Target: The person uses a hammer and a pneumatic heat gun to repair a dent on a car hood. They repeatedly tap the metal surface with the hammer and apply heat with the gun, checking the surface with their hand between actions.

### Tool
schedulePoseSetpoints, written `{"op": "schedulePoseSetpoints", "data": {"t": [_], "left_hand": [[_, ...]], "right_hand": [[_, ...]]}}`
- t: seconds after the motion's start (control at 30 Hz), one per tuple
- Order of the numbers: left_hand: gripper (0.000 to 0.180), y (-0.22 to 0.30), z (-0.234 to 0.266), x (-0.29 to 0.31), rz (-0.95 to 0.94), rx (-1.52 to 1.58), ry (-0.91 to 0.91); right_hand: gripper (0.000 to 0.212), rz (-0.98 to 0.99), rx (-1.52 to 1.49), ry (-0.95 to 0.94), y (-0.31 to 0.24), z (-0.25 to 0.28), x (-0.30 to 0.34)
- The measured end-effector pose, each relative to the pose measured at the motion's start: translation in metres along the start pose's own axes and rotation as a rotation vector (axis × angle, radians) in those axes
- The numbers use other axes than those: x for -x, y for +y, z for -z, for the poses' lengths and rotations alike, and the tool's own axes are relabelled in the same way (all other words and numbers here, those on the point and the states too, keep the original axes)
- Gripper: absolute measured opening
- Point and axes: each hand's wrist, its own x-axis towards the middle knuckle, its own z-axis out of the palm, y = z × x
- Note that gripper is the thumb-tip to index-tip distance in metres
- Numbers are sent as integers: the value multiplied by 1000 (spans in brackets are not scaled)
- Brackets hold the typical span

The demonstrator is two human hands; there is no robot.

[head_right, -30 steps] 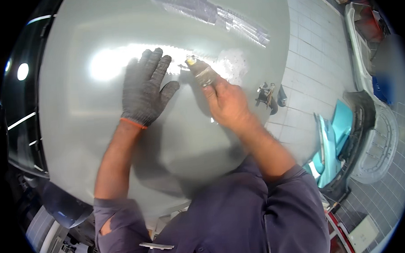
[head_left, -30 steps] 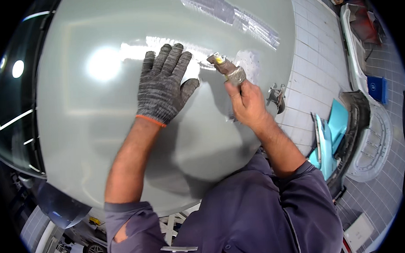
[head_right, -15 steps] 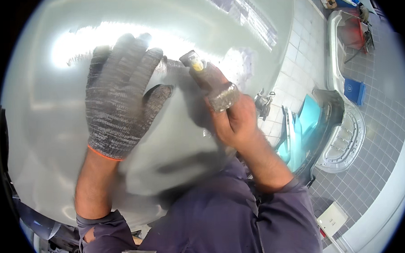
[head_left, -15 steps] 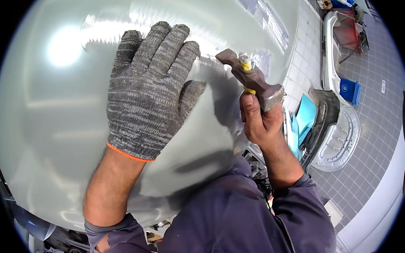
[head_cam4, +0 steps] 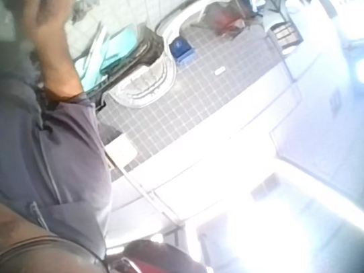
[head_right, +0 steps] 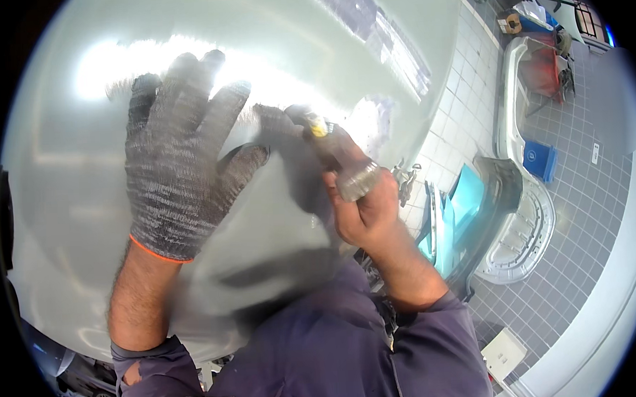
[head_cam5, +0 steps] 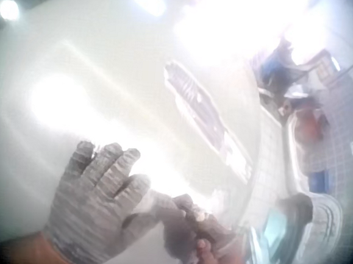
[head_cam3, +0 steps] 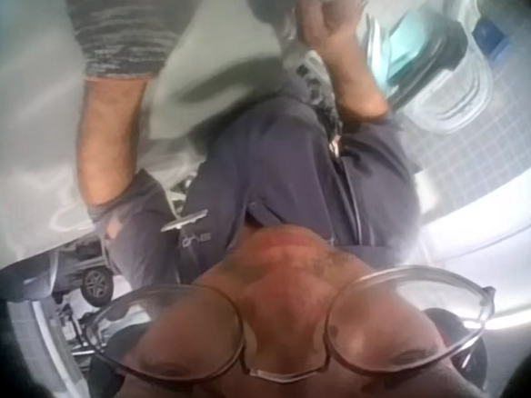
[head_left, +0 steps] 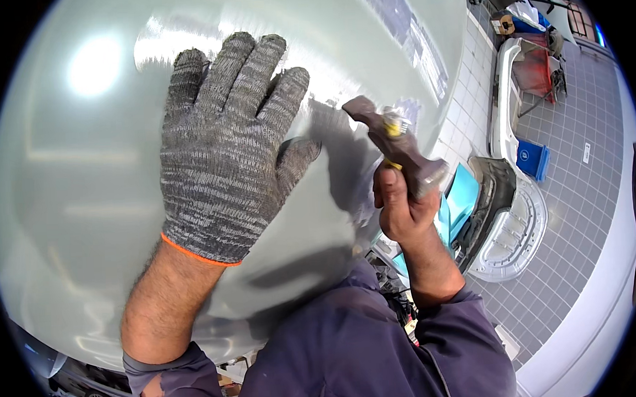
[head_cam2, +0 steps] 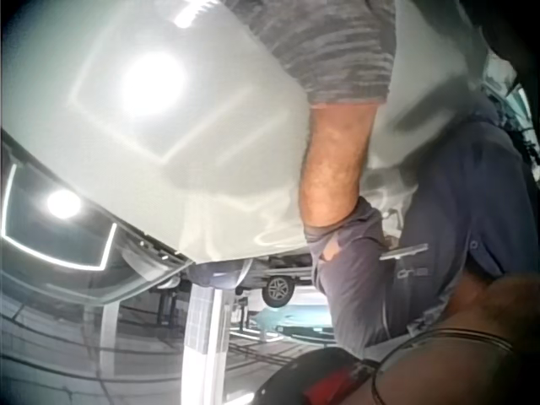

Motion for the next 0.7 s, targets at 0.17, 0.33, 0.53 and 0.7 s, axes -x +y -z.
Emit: {"op": "schedulePoseSetpoints", "data": {"t": [0.17,0.33,0.53,0.7], "left_hand": [[78,1,2,-5,63,-51,37],[86,0,-6,-4,49,-61,107],[80,1,-2,-4,45,-19,105],[78,0,-1,-3,48,-46,105]], "right_hand": [[8,-192,-91,-60,-3,2,1],[40,152,59,-44,-2,-13,-14],[49,44,36,-142,-9,-8,-19],[45,11,-17,-130,-14,-5,-18]]}}
